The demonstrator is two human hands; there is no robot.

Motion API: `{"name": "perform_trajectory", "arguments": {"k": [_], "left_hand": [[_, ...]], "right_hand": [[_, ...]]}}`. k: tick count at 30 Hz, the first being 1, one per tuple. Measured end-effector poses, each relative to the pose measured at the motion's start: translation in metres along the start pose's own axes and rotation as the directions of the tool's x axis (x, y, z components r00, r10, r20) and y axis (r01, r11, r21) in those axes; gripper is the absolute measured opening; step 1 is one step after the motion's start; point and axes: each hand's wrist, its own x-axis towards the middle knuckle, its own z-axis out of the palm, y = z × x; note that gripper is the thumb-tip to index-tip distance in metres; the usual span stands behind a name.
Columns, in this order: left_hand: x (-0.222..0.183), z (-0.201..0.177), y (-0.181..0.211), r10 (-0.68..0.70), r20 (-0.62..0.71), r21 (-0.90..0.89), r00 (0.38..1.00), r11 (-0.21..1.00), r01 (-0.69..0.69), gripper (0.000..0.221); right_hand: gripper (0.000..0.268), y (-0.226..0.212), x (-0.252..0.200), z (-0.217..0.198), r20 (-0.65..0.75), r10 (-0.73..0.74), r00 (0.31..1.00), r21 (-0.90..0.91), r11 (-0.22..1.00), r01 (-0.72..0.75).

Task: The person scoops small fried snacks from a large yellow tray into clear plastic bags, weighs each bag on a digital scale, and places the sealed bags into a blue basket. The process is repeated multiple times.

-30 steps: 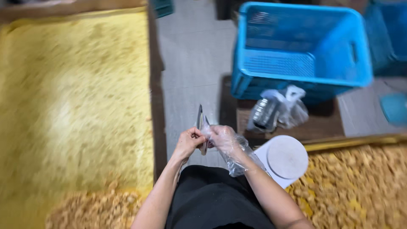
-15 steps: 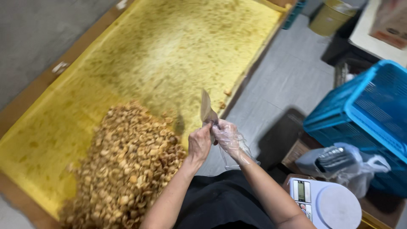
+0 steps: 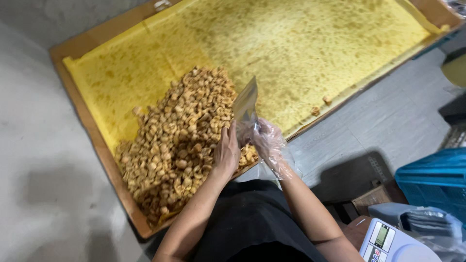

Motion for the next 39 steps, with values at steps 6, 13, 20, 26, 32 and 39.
{"name": "perform_trajectory", "arguments": {"k": [6,13,20,26,32,39], "left_hand": [[-0.026,-0.031,-0.026,0.016,-0.087,-0.548,0.996,0.835,-0.061,0.086],[-0.061,-0.096,-0.146,-0.290,0.116,-0.895,0.950,0.385,0.227,0.092],[-0.046,-0.062,-0.163,-0.324,-0.016,-0.876,0.946,0.460,0.143,0.026],[-0.015,-0.044,-0.156,-0.470,-0.016,-0.718,0.883,0.620,0.317,0.015],[0.020,0.002,-0.166,-0.330,-0.349,-0.386,0.877,0.904,0.187,0.015],[0.024,-0.012,-0.162,-0.431,-0.169,-0.455,0.886,0.832,0.318,0.020]], "right_hand": [[0.060,-0.039,-0.005,0.028,0.178,-0.349,0.920,-0.299,0.871,0.389],[0.027,-0.073,-0.022,-0.035,0.558,0.126,0.820,0.030,0.985,-0.172],[0.029,-0.011,-0.008,-0.026,0.464,0.188,0.866,0.482,0.766,-0.425],[0.017,0.000,-0.019,-0.035,0.354,0.080,0.932,0.142,0.980,-0.138],[0.015,-0.039,-0.034,-0.031,0.289,-0.133,0.948,-0.201,0.960,0.196],[0.015,-0.039,-0.029,-0.027,0.206,-0.217,0.954,-0.100,0.965,0.241]]}}
